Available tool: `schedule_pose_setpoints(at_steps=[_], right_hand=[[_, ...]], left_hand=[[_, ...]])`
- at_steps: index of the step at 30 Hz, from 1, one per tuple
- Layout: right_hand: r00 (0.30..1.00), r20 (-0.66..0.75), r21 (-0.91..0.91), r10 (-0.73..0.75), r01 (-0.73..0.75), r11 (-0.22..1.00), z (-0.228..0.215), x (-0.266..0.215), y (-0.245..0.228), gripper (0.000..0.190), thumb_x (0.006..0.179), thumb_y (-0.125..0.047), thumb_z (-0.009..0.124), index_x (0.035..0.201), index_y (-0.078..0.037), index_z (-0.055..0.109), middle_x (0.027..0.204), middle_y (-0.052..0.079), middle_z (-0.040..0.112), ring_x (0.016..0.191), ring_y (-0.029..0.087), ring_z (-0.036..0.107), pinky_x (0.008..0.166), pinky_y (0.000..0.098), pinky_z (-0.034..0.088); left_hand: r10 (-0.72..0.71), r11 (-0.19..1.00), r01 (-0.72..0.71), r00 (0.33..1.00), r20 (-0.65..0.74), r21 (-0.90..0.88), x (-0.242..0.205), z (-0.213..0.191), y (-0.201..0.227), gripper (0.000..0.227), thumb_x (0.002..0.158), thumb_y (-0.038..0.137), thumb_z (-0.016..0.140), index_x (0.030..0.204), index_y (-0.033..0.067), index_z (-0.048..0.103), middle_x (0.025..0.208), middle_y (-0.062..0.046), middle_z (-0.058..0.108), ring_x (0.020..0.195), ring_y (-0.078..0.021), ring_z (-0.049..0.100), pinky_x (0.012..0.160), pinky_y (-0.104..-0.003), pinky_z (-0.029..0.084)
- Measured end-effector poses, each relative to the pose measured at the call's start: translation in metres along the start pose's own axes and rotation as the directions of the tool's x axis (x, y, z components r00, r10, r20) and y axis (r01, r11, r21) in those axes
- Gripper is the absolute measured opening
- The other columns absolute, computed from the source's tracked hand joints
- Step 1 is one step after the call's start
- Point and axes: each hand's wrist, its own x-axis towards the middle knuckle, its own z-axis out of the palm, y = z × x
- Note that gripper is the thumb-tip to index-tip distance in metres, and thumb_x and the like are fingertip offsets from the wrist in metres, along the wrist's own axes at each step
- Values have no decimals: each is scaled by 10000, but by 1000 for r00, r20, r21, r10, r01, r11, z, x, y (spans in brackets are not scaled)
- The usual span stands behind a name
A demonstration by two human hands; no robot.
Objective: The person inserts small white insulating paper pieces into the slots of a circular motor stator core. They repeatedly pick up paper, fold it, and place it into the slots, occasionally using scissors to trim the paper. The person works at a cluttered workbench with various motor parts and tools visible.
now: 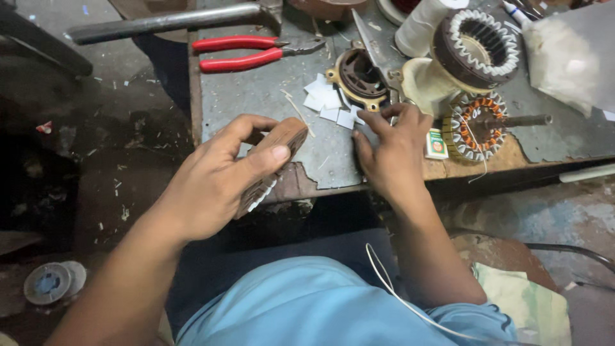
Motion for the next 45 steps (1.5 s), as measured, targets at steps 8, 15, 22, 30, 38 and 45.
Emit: schedule_pose_setpoints(at_steps=[8,15,22,30,38,45], right_hand=[[998,34,16,-46,46,999,-12,-14,-15,304,900,-256,795,1191,-171,772,1318,205,526,1205,415,420,1048,514,359],[999,34,24,-19,18,1000,-8,-13,-4,378,886,-295,833,1205,-115,741,1387,211,501,1249,432,417,1086,521,356],[997,73,84,41,-47,995,-3,-14,0,345,831,-272,869,1121,-119,762,1341,161,533,1221,404,427,1056,528,363],[1000,16,240,9,-13,971,-18,-14,-3,173,834,-90,835,935,-52,700,1132,112,696,1094,332,554,977,424,433],[814,558,604,-160,-531,-594,-26,-5,-31,139,1062,-14,598,1195,21,619,969,141,707,833,210,725,700,310,591],[936,349,829,-45,-331,-450,-16,-20,-43,233,931,-4,722,1139,30,622,1171,162,675,1008,245,723,830,350,618]], left_hand=[[446,841,-402,894,-44,362,-4,-10,32,545,889,257,736,1378,75,582,1257,-160,618,999,-256,703,789,-360,582],[643,627,-507,766,-25,592,9,19,58,383,833,146,747,1200,53,687,1203,-147,638,1004,-329,686,854,-451,533],[607,723,-507,790,-82,469,8,20,41,294,851,134,783,1136,88,731,1155,-106,688,962,-266,674,852,-402,532],[675,662,-568,736,-59,490,9,20,39,247,844,129,801,1086,106,758,1097,-73,725,1046,-287,664,896,-402,526],[776,515,-638,631,6,573,11,21,40,298,789,134,835,1081,179,798,1039,23,761,1050,-246,670,902,-411,449],[773,531,-647,634,-1,547,9,18,33,226,816,205,847,1037,177,812,983,29,749,1040,-213,669,911,-394,424]])
